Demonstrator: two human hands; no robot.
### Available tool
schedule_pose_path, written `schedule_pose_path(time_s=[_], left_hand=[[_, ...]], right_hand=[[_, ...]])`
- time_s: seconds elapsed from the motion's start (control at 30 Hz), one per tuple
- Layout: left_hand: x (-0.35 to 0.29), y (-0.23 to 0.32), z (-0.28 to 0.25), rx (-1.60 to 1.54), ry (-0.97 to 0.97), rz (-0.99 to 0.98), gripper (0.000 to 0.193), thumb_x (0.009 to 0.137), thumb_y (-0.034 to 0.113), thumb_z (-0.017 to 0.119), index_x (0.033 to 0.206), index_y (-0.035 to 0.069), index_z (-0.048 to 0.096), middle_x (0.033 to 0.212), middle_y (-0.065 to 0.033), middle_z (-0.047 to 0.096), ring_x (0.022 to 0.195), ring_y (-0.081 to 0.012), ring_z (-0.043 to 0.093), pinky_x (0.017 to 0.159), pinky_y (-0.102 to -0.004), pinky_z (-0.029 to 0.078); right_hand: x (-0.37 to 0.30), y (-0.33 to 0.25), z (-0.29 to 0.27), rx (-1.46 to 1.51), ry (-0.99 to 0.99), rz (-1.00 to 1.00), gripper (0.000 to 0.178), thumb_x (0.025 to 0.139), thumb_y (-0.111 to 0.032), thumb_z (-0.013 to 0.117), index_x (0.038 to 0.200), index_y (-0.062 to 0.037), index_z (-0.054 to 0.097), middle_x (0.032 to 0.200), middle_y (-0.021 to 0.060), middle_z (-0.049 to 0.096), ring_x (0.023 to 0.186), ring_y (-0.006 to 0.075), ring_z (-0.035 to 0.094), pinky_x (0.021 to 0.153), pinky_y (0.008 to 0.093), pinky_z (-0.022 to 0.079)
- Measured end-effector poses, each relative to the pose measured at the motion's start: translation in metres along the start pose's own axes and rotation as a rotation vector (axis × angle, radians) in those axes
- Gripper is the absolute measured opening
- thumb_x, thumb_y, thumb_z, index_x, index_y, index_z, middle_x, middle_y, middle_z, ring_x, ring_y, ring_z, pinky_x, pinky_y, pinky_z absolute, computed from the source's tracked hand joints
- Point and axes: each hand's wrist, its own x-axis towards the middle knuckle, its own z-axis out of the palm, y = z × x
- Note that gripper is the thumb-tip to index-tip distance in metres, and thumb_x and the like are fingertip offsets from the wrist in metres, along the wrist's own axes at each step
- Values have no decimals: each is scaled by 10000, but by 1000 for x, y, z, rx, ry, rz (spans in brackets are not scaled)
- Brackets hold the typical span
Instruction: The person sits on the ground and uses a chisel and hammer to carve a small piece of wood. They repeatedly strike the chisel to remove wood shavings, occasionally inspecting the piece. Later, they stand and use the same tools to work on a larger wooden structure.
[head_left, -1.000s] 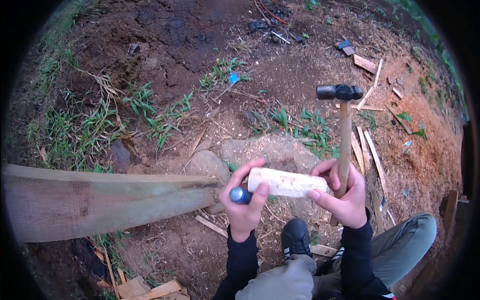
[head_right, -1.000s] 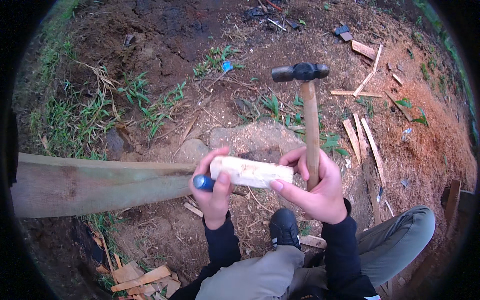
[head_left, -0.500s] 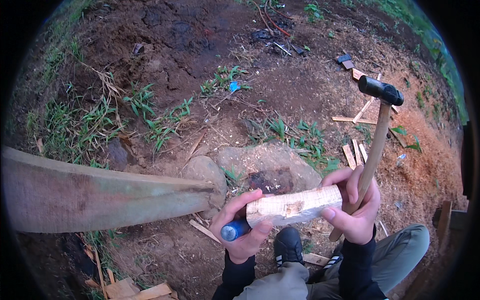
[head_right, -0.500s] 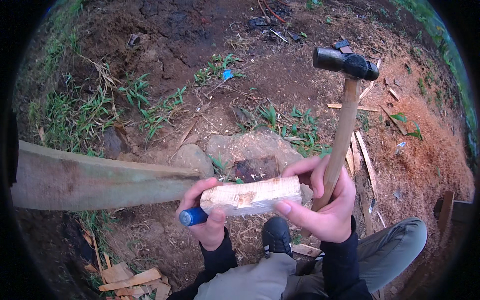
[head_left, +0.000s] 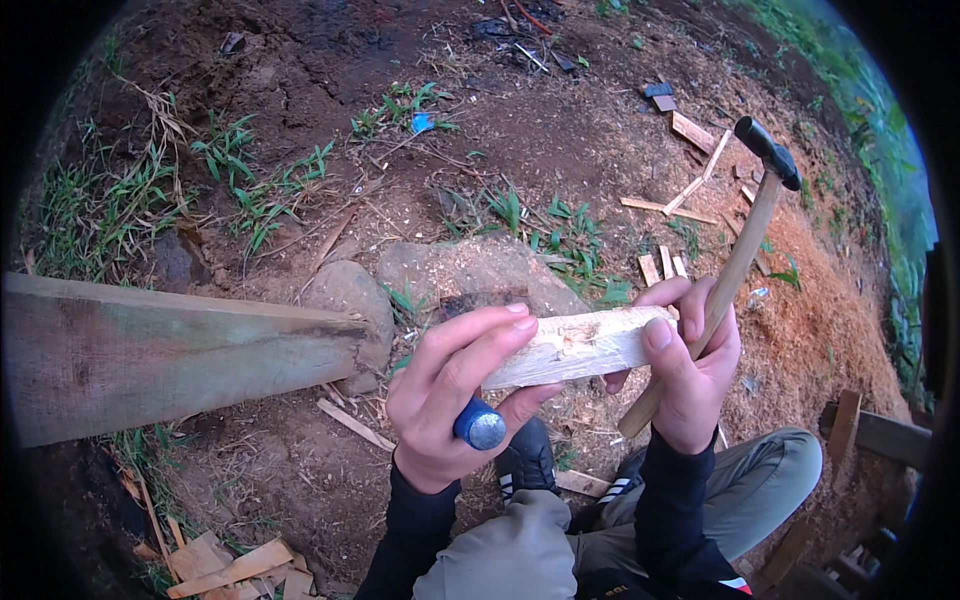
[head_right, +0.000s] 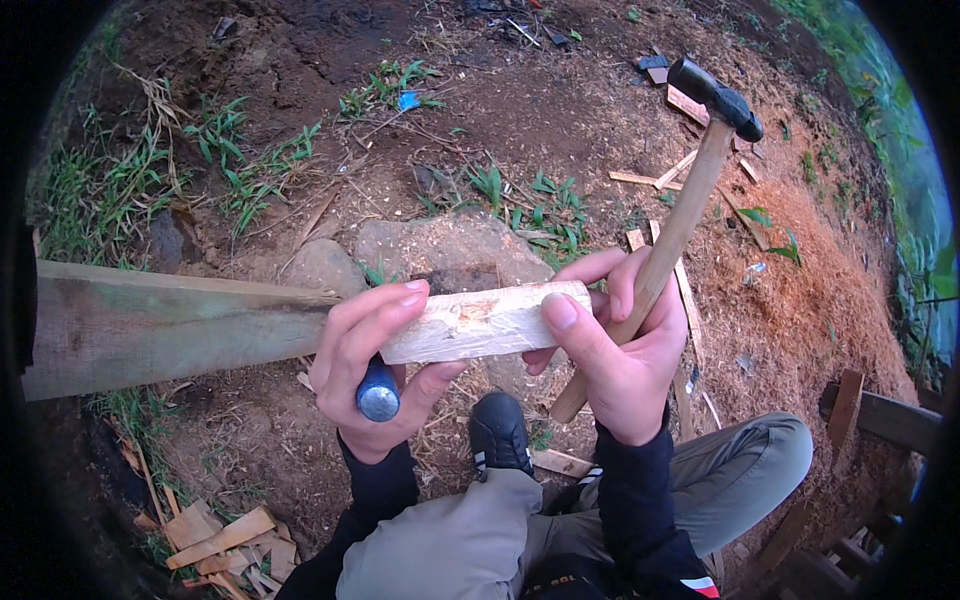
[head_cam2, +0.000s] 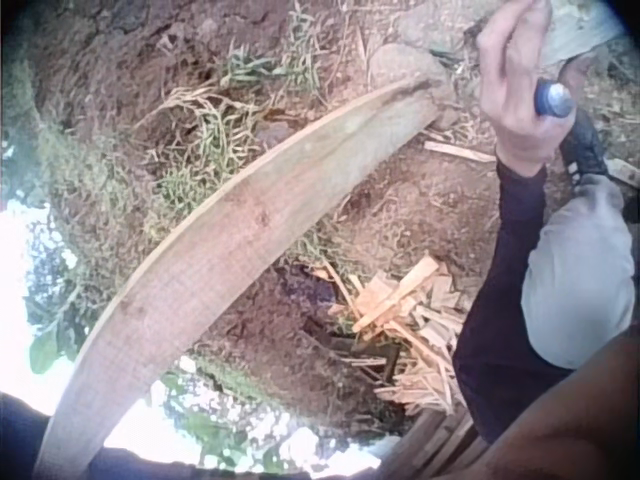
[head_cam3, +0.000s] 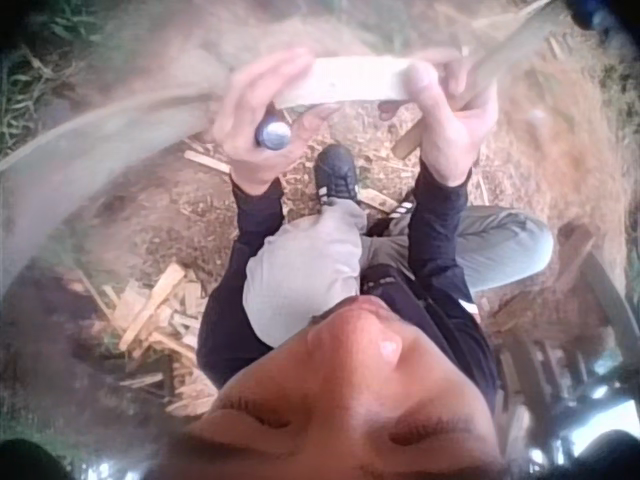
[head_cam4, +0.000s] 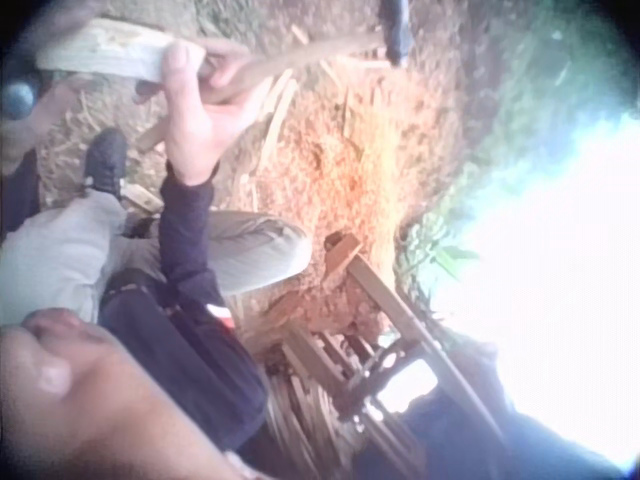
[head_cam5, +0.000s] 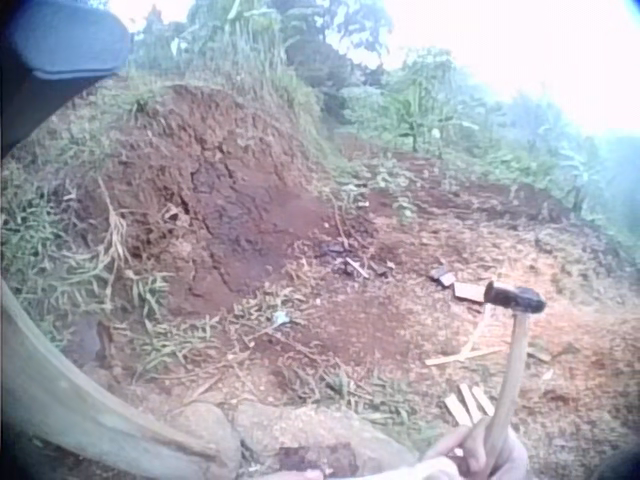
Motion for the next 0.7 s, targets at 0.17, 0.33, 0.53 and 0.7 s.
schedule_pose_path(time_s=[0.17, 0.33, 0.53, 0.7], left_hand=[[1, 3, -5, -3, -13, -34, 494, 707, 144, 850, 1151, 62, 648, 1089, -128, 664, 927, -266, 689, 757, -339, 583], [-2, 6, -4, -21, -35, -89, 487, 672, 83, 858, 1110, 65, 646, 1103, -132, 661, 952, -279, 683, 775, -339, 581], [-5, 5, -1, -20, -7, -116, 470, 659, 39, 857, 1076, 66, 641, 1113, -141, 657, 961, -283, 682, 775, -335, 581], [-7, 4, -2, 6, 29, -85, 457, 674, 38, 856, 1075, 62, 639, 1113, -152, 656, 956, -274, 683, 752, -324, 578]], right_hand=[[-3, 0, 3, -14, 7, -34, 377, 841, 1, 706, 907, -75, 343, 968, 180, 582, 702, 222, 692, 503, 315, 608], [-4, 0, 0, -34, 0, -80, 413, 819, -17, 745, 914, -80, 348, 1021, 198, 589, 853, 217, 685, 630, 324, 621], [-5, 3, -4, -61, -16, -118, 426, 803, 2, 757, 911, -97, 357, 1113, 239, 598, 971, 211, 655, 840, 318, 549], [-4, 3, 0, -60, -28, -111, 418, 795, 33, 740, 899, -104, 359, 1155, 279, 596, 1041, 225, 630, 896, 333, 504]])
